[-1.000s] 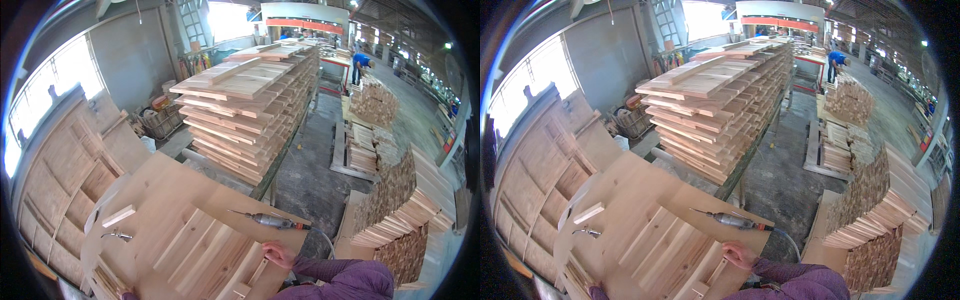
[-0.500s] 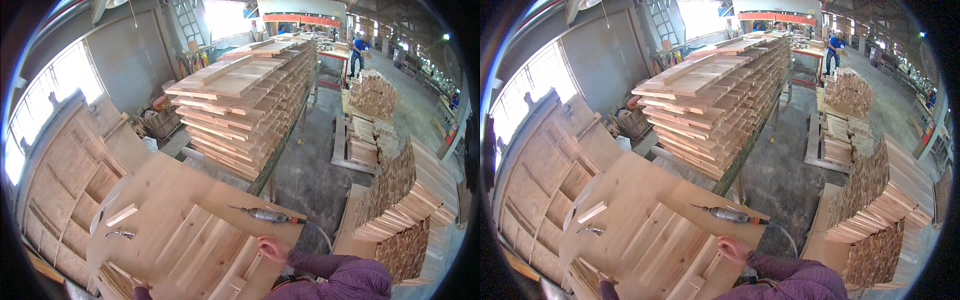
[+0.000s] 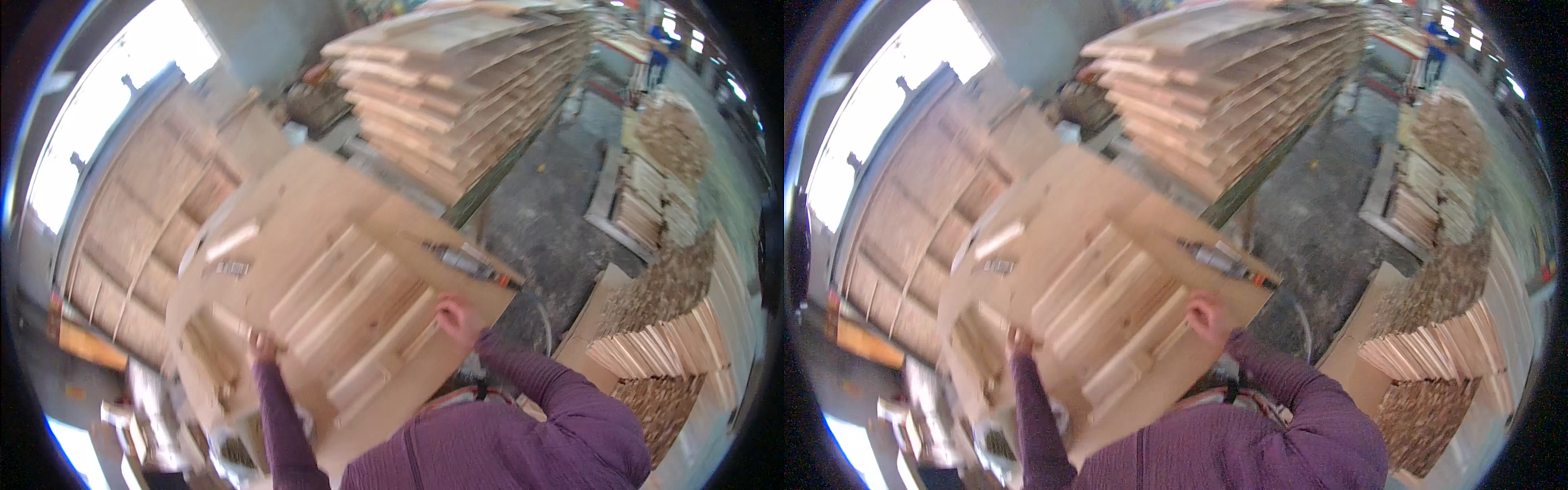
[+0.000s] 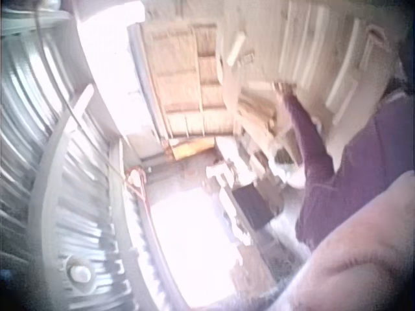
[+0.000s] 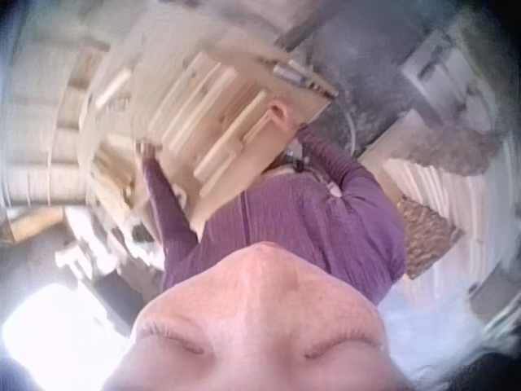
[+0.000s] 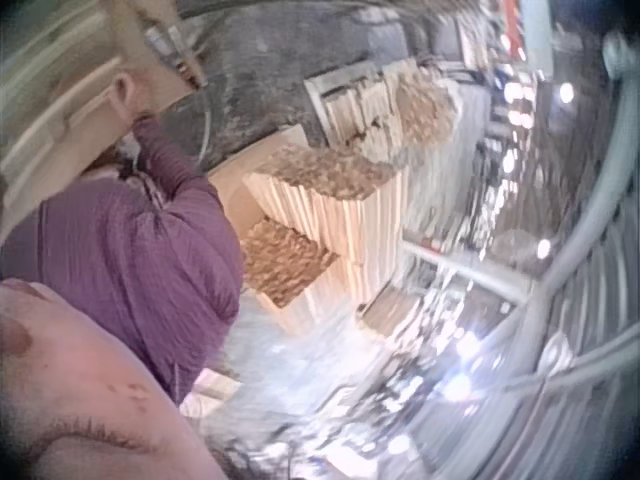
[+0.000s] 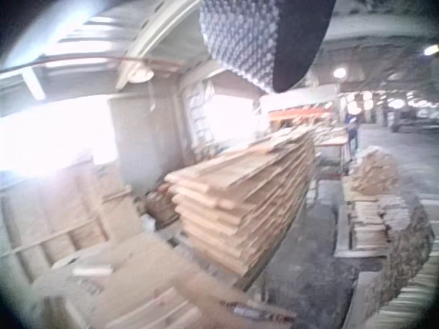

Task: The person assembles wooden frames by aligning slats and using a pneumatic drill to drive screws. They handle screws from a container, position the frame on a workbench, and stack completed frames on a pallet.

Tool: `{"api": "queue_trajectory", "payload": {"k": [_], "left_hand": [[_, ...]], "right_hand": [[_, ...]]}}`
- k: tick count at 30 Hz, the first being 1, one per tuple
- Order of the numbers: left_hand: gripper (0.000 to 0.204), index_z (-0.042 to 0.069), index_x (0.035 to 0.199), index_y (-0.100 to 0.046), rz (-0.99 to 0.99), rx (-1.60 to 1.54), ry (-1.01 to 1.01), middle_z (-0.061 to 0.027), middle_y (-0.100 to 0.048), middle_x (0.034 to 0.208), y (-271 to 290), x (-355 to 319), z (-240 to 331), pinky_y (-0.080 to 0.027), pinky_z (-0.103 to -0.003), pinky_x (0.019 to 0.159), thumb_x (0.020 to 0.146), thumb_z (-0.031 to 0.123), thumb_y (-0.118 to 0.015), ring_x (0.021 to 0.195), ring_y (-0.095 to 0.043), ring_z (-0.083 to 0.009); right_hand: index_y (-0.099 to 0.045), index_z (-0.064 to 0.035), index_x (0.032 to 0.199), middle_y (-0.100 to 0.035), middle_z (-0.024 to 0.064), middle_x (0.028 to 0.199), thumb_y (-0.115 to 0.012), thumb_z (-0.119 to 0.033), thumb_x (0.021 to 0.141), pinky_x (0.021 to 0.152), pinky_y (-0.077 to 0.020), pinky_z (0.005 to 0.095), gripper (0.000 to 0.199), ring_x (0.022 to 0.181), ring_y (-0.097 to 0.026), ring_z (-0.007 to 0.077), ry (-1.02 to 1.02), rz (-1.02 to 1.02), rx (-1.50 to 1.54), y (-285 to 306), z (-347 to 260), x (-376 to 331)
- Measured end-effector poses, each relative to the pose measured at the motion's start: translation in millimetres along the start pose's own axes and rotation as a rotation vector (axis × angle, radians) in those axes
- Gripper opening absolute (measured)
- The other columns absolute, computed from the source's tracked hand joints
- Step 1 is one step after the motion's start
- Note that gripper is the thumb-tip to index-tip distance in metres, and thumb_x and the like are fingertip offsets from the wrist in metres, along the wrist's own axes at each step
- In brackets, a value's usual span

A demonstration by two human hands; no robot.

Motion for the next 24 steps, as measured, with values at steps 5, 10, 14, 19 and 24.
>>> {"api": "queue_trajectory", "payload": {"k": [5,10,14,19,24], "left_hand": [[0.025,0.017,0.092,-0.058,-0.065,0.576,-0.069,-0.0103,-0.065,0.07,-111,-38,18,-0.05,-0.033,0.063,0.073,0.033,-0.06,0.067,-0.064,-0.0218],[0.029,0.013,0.09,-0.059,-0.255,0.823,-0.266,-0.0133,-0.065,0.076,-195,-78,50,-0.05,-0.038,0.069,0.072,0.035,-0.057,0.074,-0.063,-0.0288],[0.031,0.014,0.092,-0.059,-0.341,0.982,-0.143,-0.0148,-0.064,0.078,-209,-95,23,-0.05,-0.041,0.07,0.072,0.037,-0.056,0.075,-0.063,-0.0315],[0.031,0.016,0.093,-0.06,-0.303,1.004,-0.073,-0.0152,-0.064,0.081,-201,-123,9,-0.05,-0.042,0.071,0.072,0.039,-0.055,0.079,-0.062,-0.0339],[0.028,0.017,0.095,-0.059,-0.37,0.965,-0.08,-0.014,-0.064,0.082,-207,-142,22,-0.05,-0.042,0.071,0.073,0.035,-0.055,0.079,-0.062,-0.0321]], "right_hand": [[-0.056,-0.0031,0.086,-0.056,0.014,0.1,-0.059,-0.011,0.075,0.082,-0.043,0.0368,0.014,0.093,-0.054,0.0297,0.022,0.017,-0.057,-3,8,-2],[-0.057,-0.0036,0.088,-0.055,0.0133,0.103,-0.059,-0.01,0.075,0.082,-0.043,0.0361,0.014,0.093,-0.054,0.0296,0.048,0.043,-0.096,-2,6,-4],[-0.056,-0.0035,0.089,-0.053,0.0129,0.106,-0.059,-0.008,0.075,0.082,-0.0433,0.0351,0.015,0.093,-0.054,0.0288,-0.043,-0.017,0.025,-9,9,-2],[-0.056,-0.0031,0.089,-0.053,0.0127,0.108,-0.059,-0.009,0.075,0.082,-0.0431,0.0351,0.015,0.094,-0.054,0.0283,0.02,-0.008,-0.039,-9,0,-1],[-0.057,-0.0036,0.088,-0.055,0.0134,0.105,-0.06,-0.01,0.075,0.083,-0.0424,0.0361,0.015,0.095,-0.054,0.0291,0.059,0.031,-0.123,-6,3,-2]]}}
Point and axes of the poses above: each hand's wrist, its own x-axis towards the middle knuckle, its own y-axis out of the back of the hand, z = x × y, the point moved 7 cm from there along x, towards the middle knuckle
